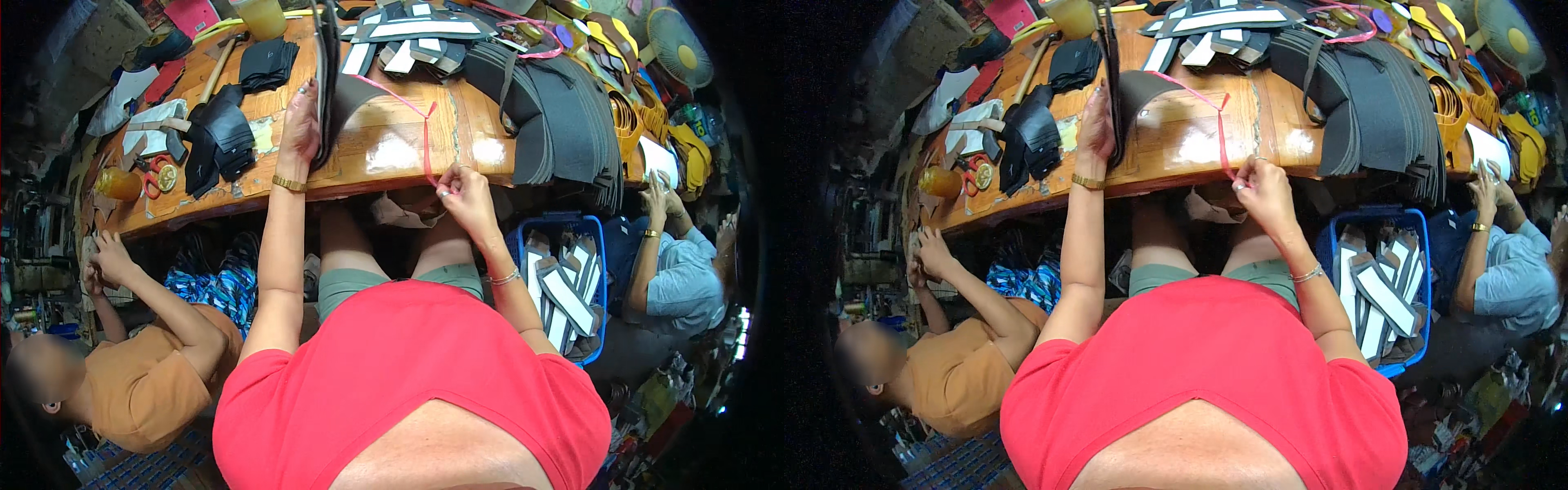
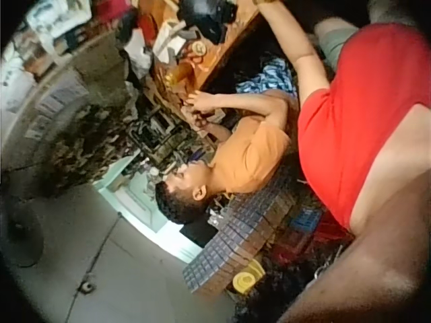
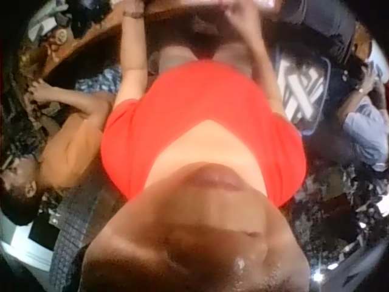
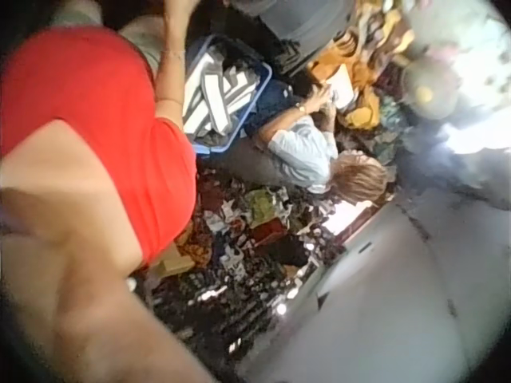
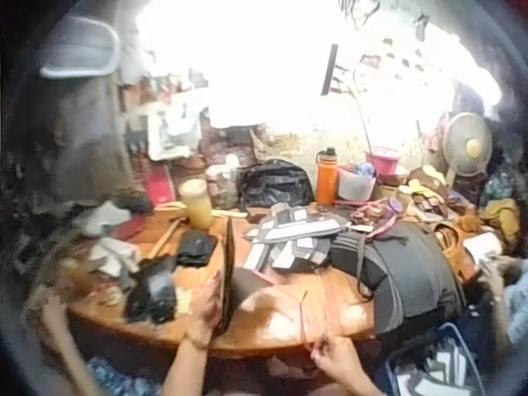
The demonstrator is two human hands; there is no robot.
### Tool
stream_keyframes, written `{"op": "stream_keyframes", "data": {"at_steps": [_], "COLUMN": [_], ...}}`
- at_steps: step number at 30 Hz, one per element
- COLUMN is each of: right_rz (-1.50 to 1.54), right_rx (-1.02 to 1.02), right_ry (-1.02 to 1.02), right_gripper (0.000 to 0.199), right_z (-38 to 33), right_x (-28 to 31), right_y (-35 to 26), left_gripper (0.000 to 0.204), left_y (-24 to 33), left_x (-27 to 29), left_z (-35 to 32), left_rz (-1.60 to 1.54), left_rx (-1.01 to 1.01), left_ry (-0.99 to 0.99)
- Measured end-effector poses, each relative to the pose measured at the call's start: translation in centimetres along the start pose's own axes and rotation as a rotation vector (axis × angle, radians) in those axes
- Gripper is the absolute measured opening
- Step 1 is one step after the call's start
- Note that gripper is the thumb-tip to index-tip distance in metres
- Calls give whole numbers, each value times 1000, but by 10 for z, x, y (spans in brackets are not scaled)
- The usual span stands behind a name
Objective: The person assembles shoe parts at a cluttered workbench. They place a white insole onto a black sole, trim excess material with scissors, and then bundle the assembled pieces with a pink elastic band.
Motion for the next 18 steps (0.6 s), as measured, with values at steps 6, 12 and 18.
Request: {"op": "stream_keyframes", "data": {"at_steps": [6, 12, 18], "right_rz": [93, 66, 115], "right_rx": [-28, -9, 121], "right_ry": [18, 26, -19], "right_gripper": [8, 10, 10], "right_z": [-1, 1, 4], "right_x": [15, 11, -10], "right_y": [14, 3, -24], "left_gripper": [33, 36, 16], "left_y": [19, 33, 31], "left_x": [2, 21, -38], "left_z": [-3, 1, 9], "left_rz": [-155, -393, 257], "left_rx": [-20, -16, -67], "left_ry": [19, -229, -202]}}
Point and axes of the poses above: each hand's wrist, its own z-axis towards the middle knuckle, its own x-axis out of the back of the hand, y = z × x, the point moved 6 cm from there along z, towards the middle knuckle, and after that the axes turned 5 degrees about -z, right-handed, at the moved point
